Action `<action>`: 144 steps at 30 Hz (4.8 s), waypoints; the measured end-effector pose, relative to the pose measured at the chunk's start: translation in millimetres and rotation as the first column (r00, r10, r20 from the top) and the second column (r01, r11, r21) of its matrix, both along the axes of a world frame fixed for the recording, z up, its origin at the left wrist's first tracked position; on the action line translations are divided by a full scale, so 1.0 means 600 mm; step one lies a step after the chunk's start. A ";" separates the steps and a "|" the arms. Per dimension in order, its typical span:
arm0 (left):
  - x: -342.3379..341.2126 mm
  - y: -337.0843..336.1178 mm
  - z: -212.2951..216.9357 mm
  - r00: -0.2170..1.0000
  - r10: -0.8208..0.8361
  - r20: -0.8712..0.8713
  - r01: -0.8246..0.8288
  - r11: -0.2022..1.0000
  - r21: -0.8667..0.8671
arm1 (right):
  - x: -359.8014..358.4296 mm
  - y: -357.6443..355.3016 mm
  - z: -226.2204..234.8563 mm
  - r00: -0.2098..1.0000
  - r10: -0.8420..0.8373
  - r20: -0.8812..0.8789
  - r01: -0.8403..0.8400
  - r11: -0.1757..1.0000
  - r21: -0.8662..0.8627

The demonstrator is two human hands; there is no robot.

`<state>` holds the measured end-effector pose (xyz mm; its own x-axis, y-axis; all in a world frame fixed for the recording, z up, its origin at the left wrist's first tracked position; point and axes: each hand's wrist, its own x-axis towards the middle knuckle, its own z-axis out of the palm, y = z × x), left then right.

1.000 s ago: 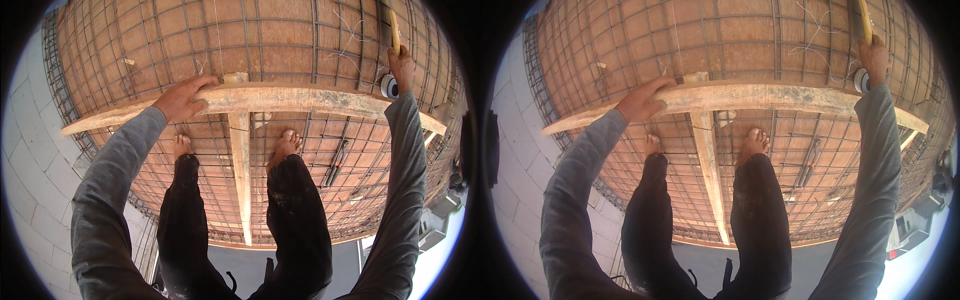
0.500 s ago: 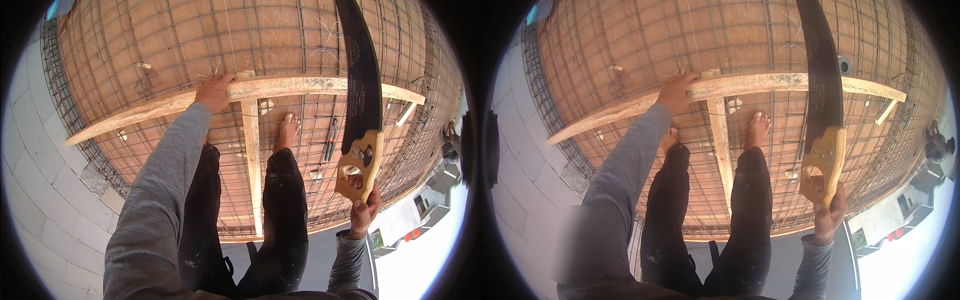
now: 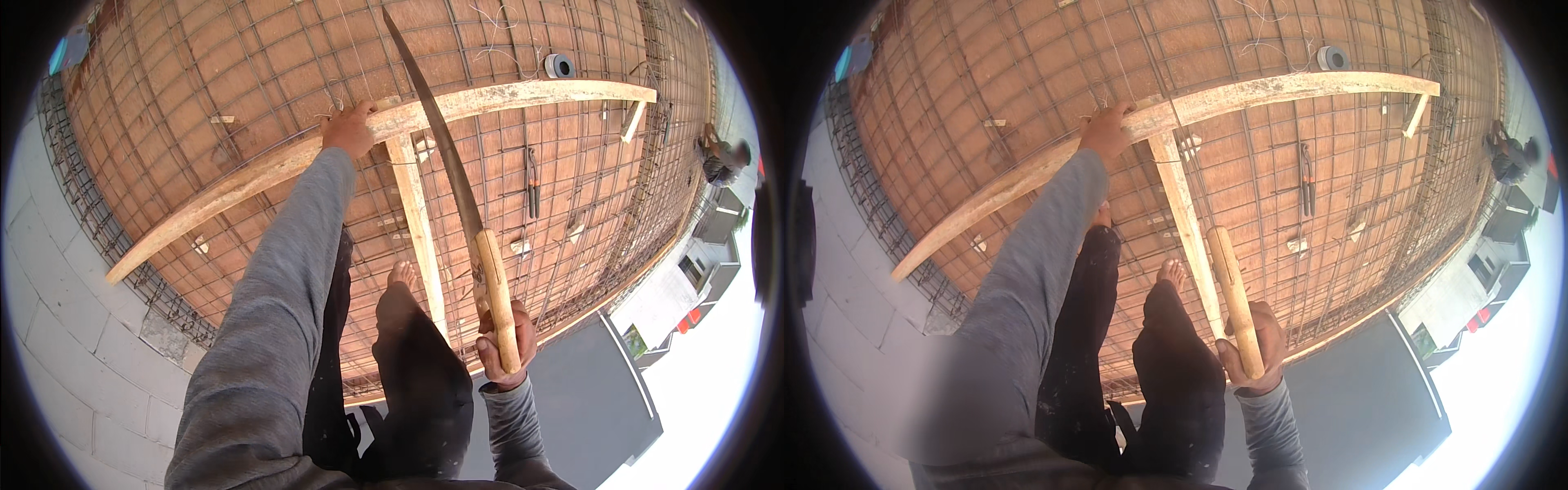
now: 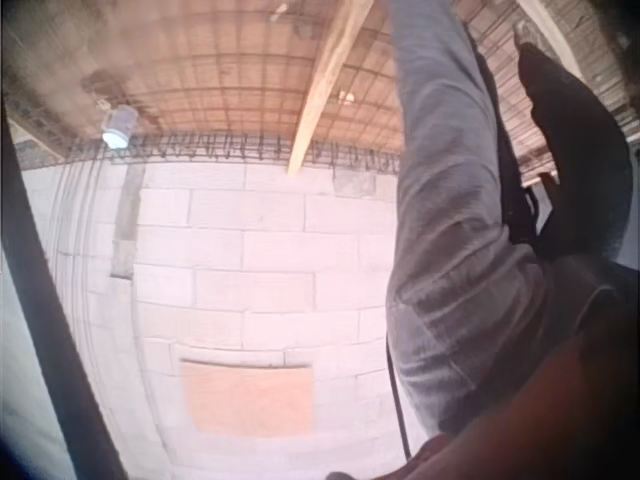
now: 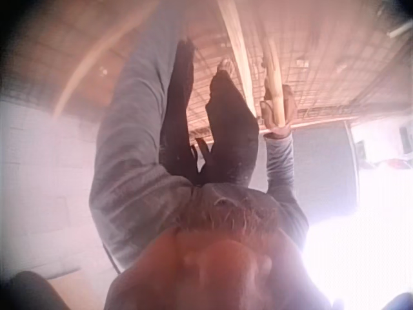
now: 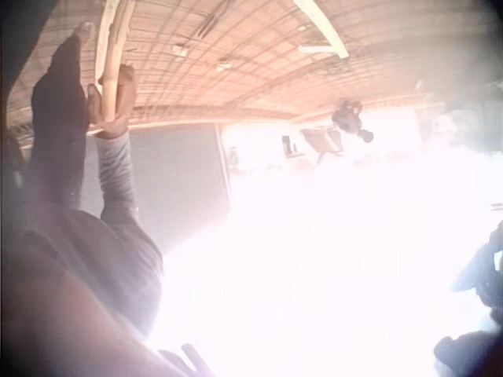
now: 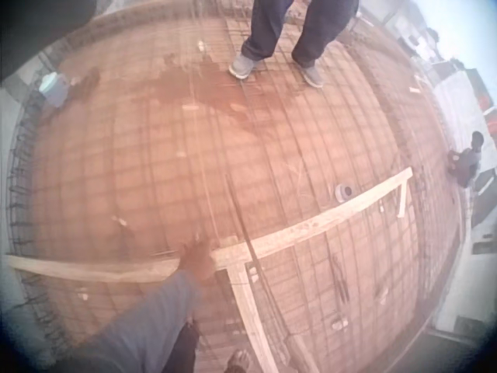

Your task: The person assembles wooden planks on a circular rebar grid, using wire and pliers to secure the pieces. They position and fasten multiple planks to form a framework on the roof structure.

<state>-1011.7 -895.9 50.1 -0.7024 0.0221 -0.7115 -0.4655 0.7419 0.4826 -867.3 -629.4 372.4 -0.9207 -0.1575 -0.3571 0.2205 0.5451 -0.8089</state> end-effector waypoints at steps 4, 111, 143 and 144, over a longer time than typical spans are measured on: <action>0.001 0.001 -0.004 1.000 -0.002 -0.011 0.002 1.000 -0.018 | 0.015 -0.043 -0.086 0.999 -0.016 -0.045 0.015 0.999 -0.033; 0.068 -0.012 0.016 0.859 -0.408 -0.309 0.234 0.851 -0.470 | 0.051 -0.034 -0.498 0.921 -0.099 -0.378 -0.044 0.935 -0.352; 0.148 0.092 0.117 0.821 -0.504 -0.267 0.345 0.811 -0.472 | 0.271 0.124 -0.281 0.901 -0.117 -0.417 0.040 0.981 -0.188; 0.153 0.098 0.115 0.824 -0.493 -0.277 0.338 0.822 -0.459 | 0.257 0.120 -0.281 0.888 -0.092 -0.451 0.010 0.983 -0.181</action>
